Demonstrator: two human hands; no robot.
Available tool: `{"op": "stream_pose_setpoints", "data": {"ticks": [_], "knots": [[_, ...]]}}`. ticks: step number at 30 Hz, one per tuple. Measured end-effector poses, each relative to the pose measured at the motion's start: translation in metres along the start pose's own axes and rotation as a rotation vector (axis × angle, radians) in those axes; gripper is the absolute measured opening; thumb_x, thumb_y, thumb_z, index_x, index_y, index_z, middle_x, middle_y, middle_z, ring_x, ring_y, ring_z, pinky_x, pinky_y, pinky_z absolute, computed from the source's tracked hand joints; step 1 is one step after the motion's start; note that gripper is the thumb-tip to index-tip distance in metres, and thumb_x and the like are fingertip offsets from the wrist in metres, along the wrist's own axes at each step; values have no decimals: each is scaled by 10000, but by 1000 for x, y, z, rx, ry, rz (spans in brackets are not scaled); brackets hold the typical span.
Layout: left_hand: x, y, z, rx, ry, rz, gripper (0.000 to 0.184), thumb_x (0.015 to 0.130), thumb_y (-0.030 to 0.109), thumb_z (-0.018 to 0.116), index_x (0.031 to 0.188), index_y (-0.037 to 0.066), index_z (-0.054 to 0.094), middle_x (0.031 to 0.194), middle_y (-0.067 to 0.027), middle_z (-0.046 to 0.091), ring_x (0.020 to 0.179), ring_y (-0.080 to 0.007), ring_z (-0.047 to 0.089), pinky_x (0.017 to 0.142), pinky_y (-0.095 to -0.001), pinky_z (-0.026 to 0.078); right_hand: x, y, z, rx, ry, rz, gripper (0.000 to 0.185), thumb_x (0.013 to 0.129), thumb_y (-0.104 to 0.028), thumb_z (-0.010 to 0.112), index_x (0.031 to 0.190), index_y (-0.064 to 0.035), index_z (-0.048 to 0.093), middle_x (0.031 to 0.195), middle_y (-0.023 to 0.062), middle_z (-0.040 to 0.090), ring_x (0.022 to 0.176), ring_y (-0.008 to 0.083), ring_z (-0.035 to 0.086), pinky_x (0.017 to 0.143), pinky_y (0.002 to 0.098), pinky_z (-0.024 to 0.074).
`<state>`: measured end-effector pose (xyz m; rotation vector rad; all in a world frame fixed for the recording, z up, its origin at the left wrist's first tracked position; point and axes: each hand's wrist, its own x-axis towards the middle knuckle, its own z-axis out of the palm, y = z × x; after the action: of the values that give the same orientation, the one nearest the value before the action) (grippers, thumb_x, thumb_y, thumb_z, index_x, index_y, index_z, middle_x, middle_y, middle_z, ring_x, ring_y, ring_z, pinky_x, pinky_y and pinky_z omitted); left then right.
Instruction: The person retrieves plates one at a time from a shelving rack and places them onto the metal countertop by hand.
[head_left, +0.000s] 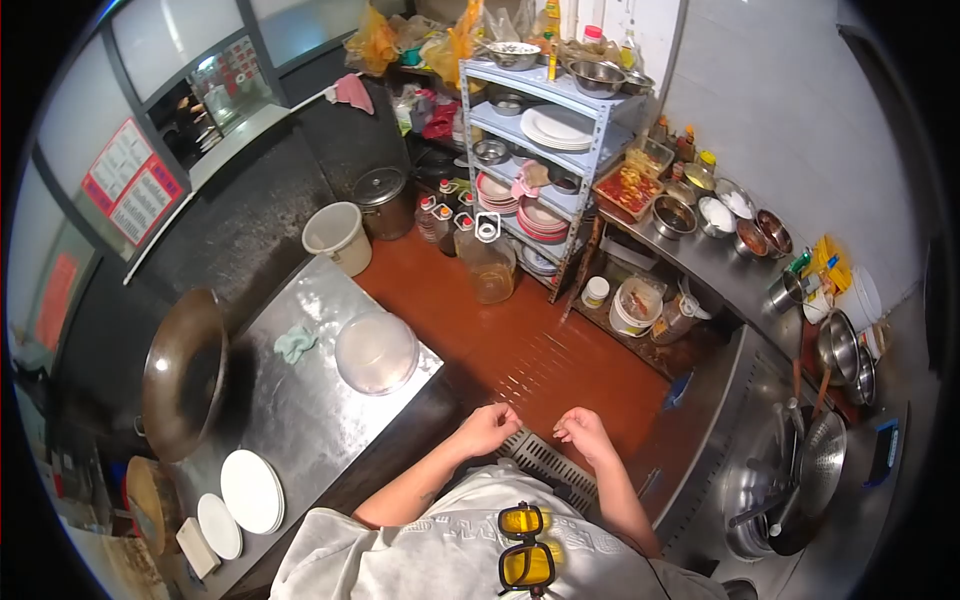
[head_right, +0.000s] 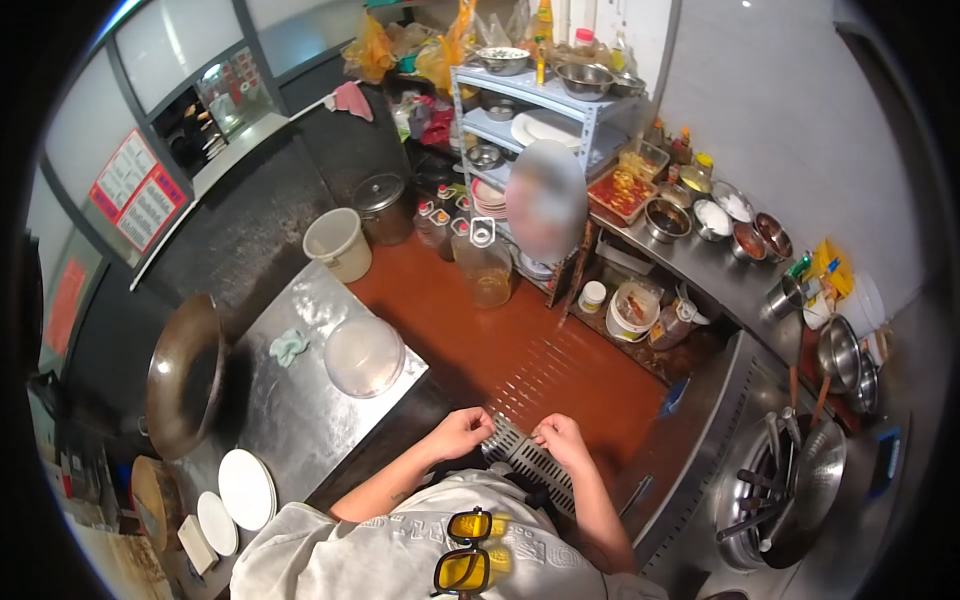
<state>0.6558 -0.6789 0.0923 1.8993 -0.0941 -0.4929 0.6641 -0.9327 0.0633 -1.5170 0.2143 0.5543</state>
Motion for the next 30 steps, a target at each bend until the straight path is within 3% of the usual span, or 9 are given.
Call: {"op": "stream_pose_setpoints", "data": {"ticks": [3,4,11,14,18,21,25,30], "knots": [[24,19,-5,-9,-51,-30,122,896,137,643,849,26,621,777,8,615,730,-74,541,675,-263,471,9,-4,-11,33,34,10,74,909,-55,537,883,-27,601,814,54,664,716,112,631,646,231,498],[36,13,-4,-41,-42,5,212,903,229,656,840,32,609,724,-24,593,690,-117,544,640,-305,468,13,-6,-16,38,44,12,64,909,-56,547,888,-29,601,817,53,664,715,112,630,649,231,498],[152,-6,-8,-93,-134,84,226,902,247,663,850,31,618,732,-43,611,688,-135,563,643,-320,476,76,-15,-62,114,146,33,62,915,-79,582,938,-33,617,843,61,671,727,123,649,654,240,514],[189,62,-44,38,-132,35,229,895,244,668,860,22,625,755,-62,635,703,-140,583,658,-327,488,111,-55,-72,40,177,-11,82,918,-86,579,935,-26,631,835,68,677,718,121,654,650,239,522],[259,63,-74,-81,-129,101,232,891,232,673,899,3,635,774,-68,650,722,-136,597,678,-322,494,173,-112,-76,-36,209,34,112,913,-89,565,892,-16,647,783,56,662,692,114,644,620,234,507],[292,76,-108,-128,-106,104,186,919,202,662,889,22,623,775,5,593,733,-77,509,666,-279,446,224,-150,-71,-22,180,21,112,918,-109,582,900,-20,647,786,43,659,687,105,634,618,233,496],[326,74,-153,-99,-29,44,213,906,212,660,909,1,634,761,-62,650,719,-129,601,672,-320,496,281,-195,-54,-71,146,-21,120,941,-132,585,934,-27,644,814,27,657,707,89,620,637,227,485],[343,75,-192,-122,143,42,160,904,177,661,881,23,626,739,-17,616,704,-92,559,663,-294,483,332,-232,-35,-74,86,-49,145,946,-118,569,1039,-31,638,836,29,664,718,97,626,654,226,488]]}}
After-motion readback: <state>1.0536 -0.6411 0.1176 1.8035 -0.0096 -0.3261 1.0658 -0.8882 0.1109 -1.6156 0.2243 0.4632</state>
